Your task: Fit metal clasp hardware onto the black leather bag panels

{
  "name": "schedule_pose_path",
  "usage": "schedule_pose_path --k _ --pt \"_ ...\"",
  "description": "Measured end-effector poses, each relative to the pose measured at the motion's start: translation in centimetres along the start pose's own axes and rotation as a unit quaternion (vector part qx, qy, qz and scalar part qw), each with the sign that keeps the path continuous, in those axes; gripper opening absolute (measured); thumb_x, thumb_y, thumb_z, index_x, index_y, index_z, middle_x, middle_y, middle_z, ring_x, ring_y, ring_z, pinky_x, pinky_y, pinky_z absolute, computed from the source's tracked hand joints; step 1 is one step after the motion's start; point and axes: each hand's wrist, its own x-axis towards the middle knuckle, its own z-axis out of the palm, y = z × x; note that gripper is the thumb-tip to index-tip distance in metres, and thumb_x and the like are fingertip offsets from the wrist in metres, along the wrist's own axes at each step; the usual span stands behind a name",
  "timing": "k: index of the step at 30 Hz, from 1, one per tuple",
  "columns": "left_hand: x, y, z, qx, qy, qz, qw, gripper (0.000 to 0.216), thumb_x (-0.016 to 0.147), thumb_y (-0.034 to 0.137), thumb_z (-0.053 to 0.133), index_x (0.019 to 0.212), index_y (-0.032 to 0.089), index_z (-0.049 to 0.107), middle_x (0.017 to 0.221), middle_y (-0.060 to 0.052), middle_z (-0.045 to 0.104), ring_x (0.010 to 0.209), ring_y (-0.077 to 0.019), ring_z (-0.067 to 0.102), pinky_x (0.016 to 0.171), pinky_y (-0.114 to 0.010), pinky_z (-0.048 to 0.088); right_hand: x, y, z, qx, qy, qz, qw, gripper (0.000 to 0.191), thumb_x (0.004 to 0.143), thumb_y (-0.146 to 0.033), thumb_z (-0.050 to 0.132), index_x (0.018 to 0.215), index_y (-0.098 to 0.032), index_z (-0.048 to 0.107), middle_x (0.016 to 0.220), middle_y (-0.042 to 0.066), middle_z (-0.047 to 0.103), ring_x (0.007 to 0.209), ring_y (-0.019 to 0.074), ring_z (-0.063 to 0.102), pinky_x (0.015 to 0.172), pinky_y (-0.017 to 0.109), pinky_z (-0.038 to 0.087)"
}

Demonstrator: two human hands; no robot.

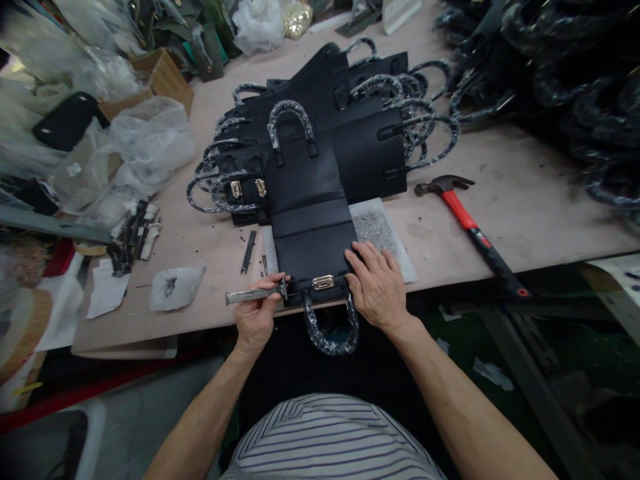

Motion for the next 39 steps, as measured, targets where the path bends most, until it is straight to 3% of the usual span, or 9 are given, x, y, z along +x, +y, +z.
schedule_pose_path --k 9,13,16,21,28,33,39 --pt "0.0 -0.1 0.0 0.045 -0.007 0.025 0.999 0.013 0.094 0.027 0.068 0.104 0.020 0.062 0.116 -0.009 0.072 0.106 -0.0235 0.073 0.099 -0.046 0.058 0.0 0.0 0.0 -0.001 -0.003 0.003 1.000 0.045 0.102 -0.031 0.042 0.143 -0.017 0.053 0.153 0.011 0.048 0.143 0.0301 0.040 0.120 0.049 0.026" --pt "-0.1 -0.3 0.1 0.090 -0.016 0.068 0.993 0.011 0.095 0.023 0.065 0.105 0.021 0.061 0.116 -0.008 0.072 0.107 -0.0229 0.072 0.100 -0.045 0.056 0.0 0.0 0.0 0.000 0.005 0.000 1.000 0.044 0.102 -0.031 0.042 0.143 -0.017 0.053 0.153 0.011 0.048 0.143 0.0301 0.041 0.119 0.049 0.027" --pt "-0.8 -0.6 0.2 0.108 0.005 0.102 0.989 0.014 0.095 0.019 0.064 0.107 0.022 0.060 0.118 -0.008 0.070 0.109 -0.0231 0.071 0.101 -0.046 0.055 0.0 0.0 0.0 -0.001 0.004 0.000 1.000 0.044 0.103 -0.031 0.042 0.142 -0.016 0.053 0.153 0.011 0.048 0.143 0.0301 0.041 0.120 0.049 0.027" --pt "-1.7 -1.0 0.3 0.128 0.037 0.104 0.986 0.013 0.096 0.019 0.061 0.109 0.022 0.058 0.119 -0.010 0.070 0.109 -0.0232 0.071 0.099 -0.044 0.057 0.0 0.0 0.0 0.001 0.003 0.000 1.000 0.043 0.103 -0.031 0.042 0.141 -0.016 0.054 0.152 0.012 0.049 0.143 0.0305 0.041 0.120 0.049 0.026" --pt "-0.5 -0.7 -0.1 0.131 -0.037 0.126 0.983 0.014 0.097 0.019 0.060 0.110 0.022 0.058 0.119 -0.010 0.070 0.112 -0.0235 0.070 0.100 -0.045 0.056 0.0 0.1 0.2 0.012 0.005 0.003 1.000 0.046 0.101 -0.030 0.043 0.145 -0.018 0.052 0.152 0.012 0.049 0.143 0.0318 0.042 0.120 0.051 0.026" --pt "0.3 -0.4 -0.1 0.158 -0.053 0.122 0.979 0.014 0.096 0.017 0.060 0.109 0.022 0.058 0.116 -0.009 0.068 0.106 -0.0211 0.070 0.097 -0.041 0.056 0.0 0.1 0.1 0.005 0.003 0.003 1.000 0.044 0.101 -0.030 0.043 0.142 -0.017 0.054 0.153 0.012 0.048 0.143 0.0310 0.041 0.120 0.049 0.026" --pt "1.4 -0.2 0.5 0.209 -0.096 0.166 0.959 0.006 0.098 0.020 0.055 0.104 0.020 0.057 0.109 -0.009 0.064 0.106 -0.0209 0.064 0.096 -0.041 0.054 0.0 0.1 0.1 0.006 0.005 0.000 1.000 0.043 0.102 -0.030 0.043 0.141 -0.016 0.054 0.153 0.012 0.048 0.143 0.0316 0.041 0.119 0.051 0.027"
